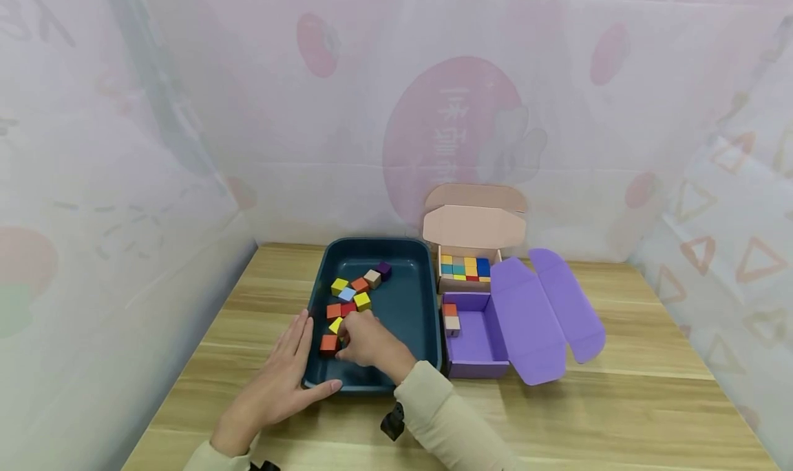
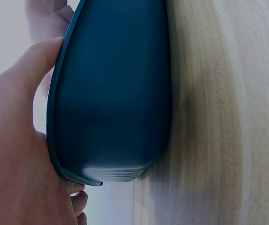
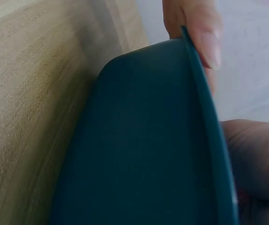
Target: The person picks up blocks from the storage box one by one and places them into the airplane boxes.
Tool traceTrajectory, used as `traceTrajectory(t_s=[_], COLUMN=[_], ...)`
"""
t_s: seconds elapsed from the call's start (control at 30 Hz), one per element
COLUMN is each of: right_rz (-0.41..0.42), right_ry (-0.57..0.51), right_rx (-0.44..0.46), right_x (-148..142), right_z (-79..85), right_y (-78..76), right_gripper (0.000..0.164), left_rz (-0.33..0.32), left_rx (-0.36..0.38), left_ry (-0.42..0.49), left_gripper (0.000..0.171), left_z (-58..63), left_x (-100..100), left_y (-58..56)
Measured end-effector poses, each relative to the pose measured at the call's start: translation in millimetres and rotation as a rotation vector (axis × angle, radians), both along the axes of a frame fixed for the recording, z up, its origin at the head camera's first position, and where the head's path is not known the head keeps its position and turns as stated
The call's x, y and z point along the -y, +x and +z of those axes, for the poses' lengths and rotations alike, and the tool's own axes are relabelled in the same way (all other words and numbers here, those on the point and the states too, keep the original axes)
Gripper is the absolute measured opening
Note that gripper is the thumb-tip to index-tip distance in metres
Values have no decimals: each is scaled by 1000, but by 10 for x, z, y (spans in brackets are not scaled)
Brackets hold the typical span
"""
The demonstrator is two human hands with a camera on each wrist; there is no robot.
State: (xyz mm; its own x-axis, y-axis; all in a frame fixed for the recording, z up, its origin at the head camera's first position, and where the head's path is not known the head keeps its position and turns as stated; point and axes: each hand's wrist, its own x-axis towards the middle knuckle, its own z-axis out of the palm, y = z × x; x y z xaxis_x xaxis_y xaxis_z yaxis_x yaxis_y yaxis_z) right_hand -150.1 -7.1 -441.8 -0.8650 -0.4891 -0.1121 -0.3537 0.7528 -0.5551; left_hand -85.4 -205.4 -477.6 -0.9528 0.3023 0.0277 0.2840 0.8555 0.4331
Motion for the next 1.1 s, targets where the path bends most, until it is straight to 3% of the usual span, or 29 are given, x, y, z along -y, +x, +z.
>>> traceTrajectory(t_s=[0.7, 1.1], right_rz=[-45, -56], right_ry=[38, -112], right_rx=[-22, 6], right_x=[196, -215], right_z=[-135, 65], right_y=[-115, -53], right_gripper=[20, 22], left_rz=[-7, 7], left_rx=[-5, 14], left_ry=[7, -17], left_gripper=[119, 121], left_z=[3, 10], left_x=[8, -10], left_y=[3, -14])
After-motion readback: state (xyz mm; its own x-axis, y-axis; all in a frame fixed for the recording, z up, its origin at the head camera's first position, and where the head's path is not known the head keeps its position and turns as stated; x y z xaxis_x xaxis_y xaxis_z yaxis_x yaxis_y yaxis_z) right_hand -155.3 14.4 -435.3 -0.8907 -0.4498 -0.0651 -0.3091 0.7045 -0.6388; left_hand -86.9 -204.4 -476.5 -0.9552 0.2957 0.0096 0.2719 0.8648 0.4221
